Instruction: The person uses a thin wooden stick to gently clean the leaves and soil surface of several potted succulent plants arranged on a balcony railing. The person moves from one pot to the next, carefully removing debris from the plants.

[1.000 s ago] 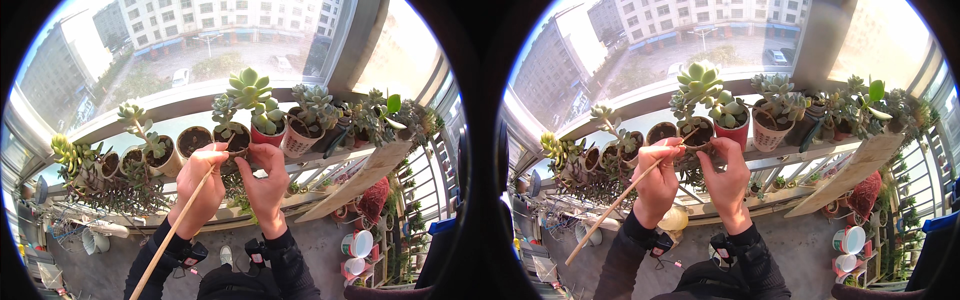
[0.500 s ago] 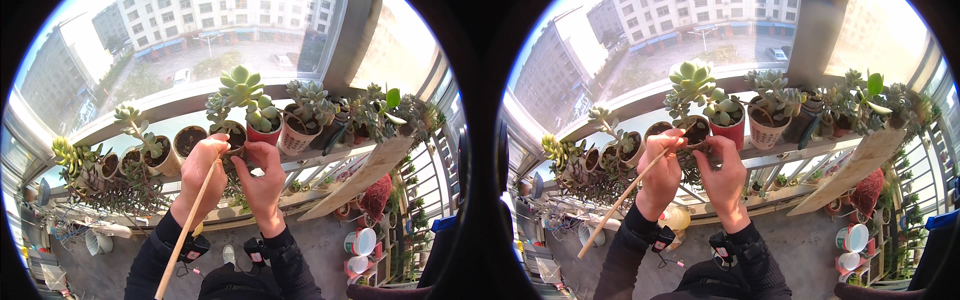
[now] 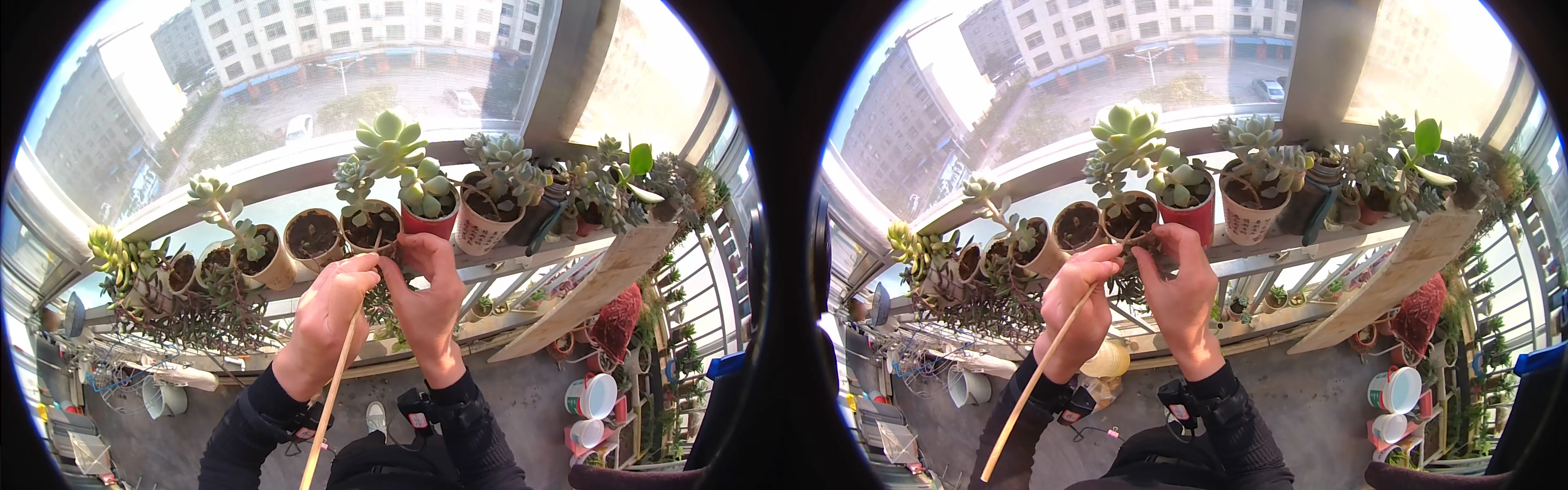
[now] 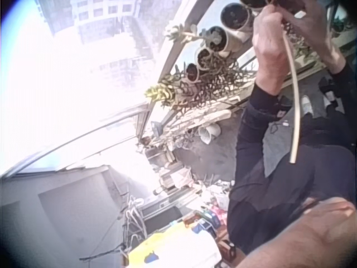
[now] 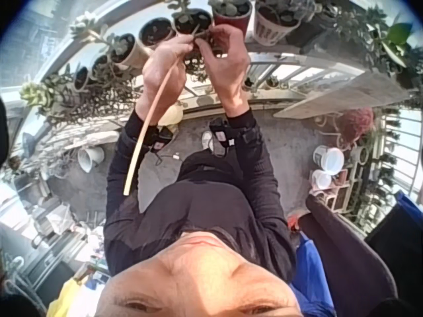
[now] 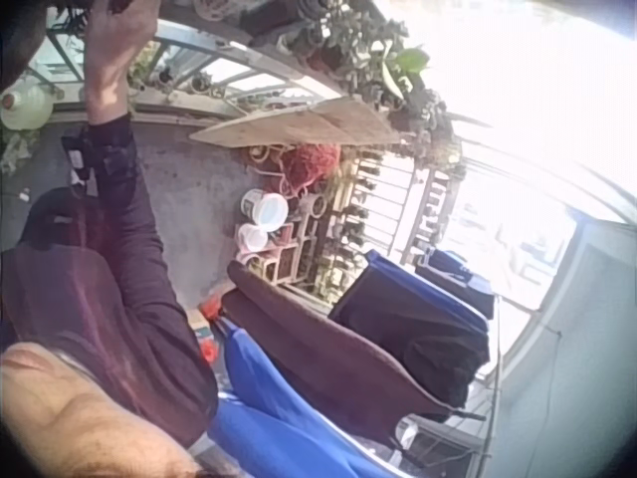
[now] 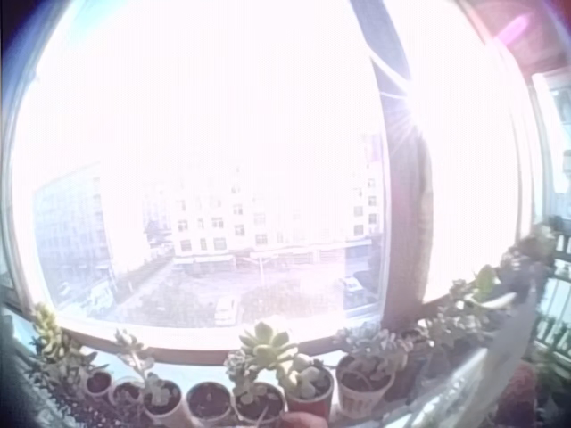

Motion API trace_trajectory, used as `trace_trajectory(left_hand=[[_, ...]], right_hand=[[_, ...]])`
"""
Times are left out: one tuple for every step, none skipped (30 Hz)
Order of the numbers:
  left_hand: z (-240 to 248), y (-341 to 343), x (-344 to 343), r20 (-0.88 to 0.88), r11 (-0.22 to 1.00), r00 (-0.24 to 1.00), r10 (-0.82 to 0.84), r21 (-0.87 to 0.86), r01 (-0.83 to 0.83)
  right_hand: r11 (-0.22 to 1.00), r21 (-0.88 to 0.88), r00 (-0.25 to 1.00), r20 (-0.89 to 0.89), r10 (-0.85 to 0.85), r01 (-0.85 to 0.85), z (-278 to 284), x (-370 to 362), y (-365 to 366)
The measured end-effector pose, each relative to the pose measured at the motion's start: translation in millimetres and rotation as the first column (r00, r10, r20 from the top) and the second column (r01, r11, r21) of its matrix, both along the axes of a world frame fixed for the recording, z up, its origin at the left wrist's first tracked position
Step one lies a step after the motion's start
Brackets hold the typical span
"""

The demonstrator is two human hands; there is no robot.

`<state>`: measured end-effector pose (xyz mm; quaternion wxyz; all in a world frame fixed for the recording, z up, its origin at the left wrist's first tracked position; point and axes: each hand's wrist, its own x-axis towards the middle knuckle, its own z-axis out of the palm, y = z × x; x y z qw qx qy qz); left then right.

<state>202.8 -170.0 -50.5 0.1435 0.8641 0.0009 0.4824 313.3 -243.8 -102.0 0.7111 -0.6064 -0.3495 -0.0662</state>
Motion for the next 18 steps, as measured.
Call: trace_trajectory(left_hand=[[0,0,-1,0.016,1.000,1.000,-0.002,-0.007,0.002],[0,-1,-1,0.024,0.999,1.000,-0.005,-0.050,0.006],[0,-1,-2,0.027,0.998,0.999,-0.021,-0.067,0.023],[0,-1,-2,0.029,0.996,0.999,-0.036,-0.084,0.038],[0,-2,-3,0.018,0.993,0.999,-0.044,-0.111,0.045],[1,-3,-5,-0.037,0.994,0.999,-0.028,-0.103,0.024],[1,-3,-7,-0.009,0.994,1.000,-0.019,-0.110,0.017],[2,-2,-11,-0.005,0.992,1.000,-0.004,-0.130,0.003],[2,0,-15,-0.003,0.989,1.000,0.010,-0.150,-0.011],[2,1,-18,0.053,0.984,0.999,0.004,-0.177,0.006],[2,4,-21,0.099,0.974,0.995,-0.002,-0.224,0.024],[1,7,-21,0.106,0.961,0.994,0.033,-0.278,-0.002],[0,9,-22,0.159,0.938,0.987,0.036,-0.347,0.022],[-1,11,-21,0.114,0.930,0.991,0.068,-0.366,-0.022],[-3,12,-21,0.107,0.949,0.993,0.049,-0.314,-0.013],[-4,12,-21,0.094,0.956,0.995,0.033,-0.294,-0.004],[-4,12,-21,0.074,0.953,0.997,0.003,-0.302,0.020],[-4,12,-21,0.113,0.969,0.994,-0.006,-0.245,0.034]], right_hand=[[1.000,0.002,1.000,-0.005,0.004,-0.004,0,0,0],[1.000,0.000,1.000,-0.004,0.003,-0.003,0,0,0],[1.000,-0.001,1.000,-0.005,0.004,-0.004,0,0,0],[1.000,-0.002,1.000,-0.007,0.006,-0.006,0,0,0],[1.000,0.000,1.000,-0.007,0.007,-0.007,0,0,0],[1.000,0.002,1.000,-0.006,0.007,-0.007,0,0,0],[1.000,0.010,1.000,-0.003,0.011,-0.011,0,0,0],[1.000,0.008,1.000,0.002,0.004,-0.004,0,0,0],[1.000,0.010,1.000,0.006,0.001,-0.001,0,0,1],[1.000,0.013,1.000,0.005,0.002,-0.002,1,0,1],[1.000,-0.011,1.000,0.013,-0.002,0.003,1,0,0],[0.999,-0.032,1.000,0.017,-0.003,0.004,1,0,-1],[0.998,-0.055,1.000,0.021,-0.003,0.004,1,-1,-2],[0.998,-0.057,1.000,0.013,-0.003,0.004,1,-2,-2],[0.998,-0.058,1.000,0.008,-0.003,0.003,1,-2,-2],[0.998,-0.059,1.000,0.004,-0.004,0.004,2,-2,-1],[0.998,-0.058,1.000,0.010,-0.005,0.006,2,-2,-1],[0.998,-0.058,1.000,0.014,-0.007,0.007,2,-2,-1]])
